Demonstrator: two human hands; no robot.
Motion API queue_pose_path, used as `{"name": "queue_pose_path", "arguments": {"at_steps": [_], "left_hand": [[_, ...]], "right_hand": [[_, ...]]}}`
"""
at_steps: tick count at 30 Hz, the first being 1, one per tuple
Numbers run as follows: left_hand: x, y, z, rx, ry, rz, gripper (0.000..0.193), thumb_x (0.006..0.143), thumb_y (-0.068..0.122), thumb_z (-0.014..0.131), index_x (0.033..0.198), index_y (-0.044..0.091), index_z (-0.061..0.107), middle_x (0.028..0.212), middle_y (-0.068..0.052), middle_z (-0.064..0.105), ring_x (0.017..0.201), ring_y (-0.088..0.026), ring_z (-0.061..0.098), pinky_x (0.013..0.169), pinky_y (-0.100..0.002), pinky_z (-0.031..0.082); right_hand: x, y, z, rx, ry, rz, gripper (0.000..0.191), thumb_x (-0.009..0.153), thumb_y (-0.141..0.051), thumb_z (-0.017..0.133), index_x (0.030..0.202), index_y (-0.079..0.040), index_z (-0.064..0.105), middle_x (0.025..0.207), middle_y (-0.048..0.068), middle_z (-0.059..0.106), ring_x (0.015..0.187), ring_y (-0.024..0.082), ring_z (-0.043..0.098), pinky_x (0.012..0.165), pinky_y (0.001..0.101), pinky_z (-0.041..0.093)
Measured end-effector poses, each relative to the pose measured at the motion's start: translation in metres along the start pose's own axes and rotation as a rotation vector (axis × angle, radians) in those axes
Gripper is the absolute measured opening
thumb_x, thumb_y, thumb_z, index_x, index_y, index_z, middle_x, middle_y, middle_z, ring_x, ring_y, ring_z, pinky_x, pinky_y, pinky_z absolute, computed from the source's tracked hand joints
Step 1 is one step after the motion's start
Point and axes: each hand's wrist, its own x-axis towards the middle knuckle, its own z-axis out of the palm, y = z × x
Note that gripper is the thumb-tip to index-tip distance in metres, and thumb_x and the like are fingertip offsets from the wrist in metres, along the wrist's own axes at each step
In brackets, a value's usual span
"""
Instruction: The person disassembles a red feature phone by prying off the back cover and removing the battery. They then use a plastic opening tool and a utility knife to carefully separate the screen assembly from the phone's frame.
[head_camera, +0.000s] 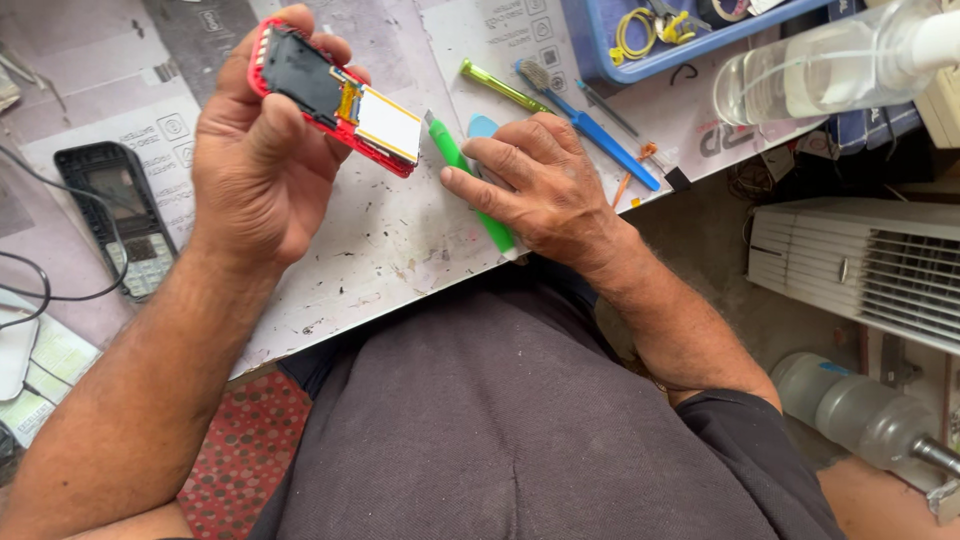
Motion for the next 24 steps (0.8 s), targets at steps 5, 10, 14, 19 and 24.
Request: {"name": "queue_pose_path", "arguments": {"at_steps": [5,10,14,19,24], "left_hand": [[-0.004,0.008,0.015,0.113,-0.024,-0.004,0.048,0.103,0.015,0.082,0.141,0.004,0.055,0.137,-0.013,0.062,0.125,-0.023,0.061,0.116,-0.038,0.055],[-0.007,0.008,0.029,0.150,0.013,0.019,0.054,0.093,0.006,0.083,0.141,0.002,0.056,0.135,-0.015,0.064,0.129,-0.027,0.064,0.116,-0.040,0.055],[-0.009,0.008,0.031,0.153,0.073,0.025,0.056,0.094,-0.001,0.080,0.142,0.006,0.052,0.136,-0.017,0.063,0.132,-0.031,0.064,0.117,-0.044,0.056],[-0.019,0.007,0.027,0.205,0.124,0.025,0.054,0.091,-0.003,0.078,0.137,0.006,0.051,0.139,-0.018,0.063,0.135,-0.032,0.063,0.117,-0.043,0.056],[-0.022,0.000,0.021,0.273,0.162,0.013,0.052,0.091,-0.003,0.076,0.136,0.003,0.050,0.138,-0.019,0.063,0.132,-0.028,0.064,0.118,-0.038,0.054]], "right_hand": [[-0.004,-0.001,-0.004,0.051,0.067,0.083,0.026,0.098,-0.008,0.078,0.122,-0.008,0.070,0.119,0.008,0.068,0.107,0.023,0.063,0.095,0.0418,0.051],[-0.004,-0.005,-0.017,0.107,0.082,0.207,0.024,0.092,-0.005,0.079,0.115,-0.004,0.071,0.105,0.006,0.067,0.094,0.024,0.064,0.084,0.0405,0.050],[0.004,-0.012,-0.026,0.134,0.095,0.244,0.025,0.091,-0.008,0.081,0.114,-0.004,0.072,0.097,0.007,0.067,0.085,0.023,0.063,0.077,0.0405,0.051],[0.001,0.020,-0.057,0.074,0.216,0.356,0.021,0.096,0.001,0.078,0.116,-0.002,0.070,0.101,0.013,0.071,0.089,0.027,0.070,0.079,0.0382,0.059],[-0.005,0.087,-0.075,-0.135,0.189,0.455,0.024,0.096,0.001,0.079,0.118,-0.001,0.069,0.115,0.016,0.074,0.104,0.033,0.072,0.091,0.0434,0.058]]}}
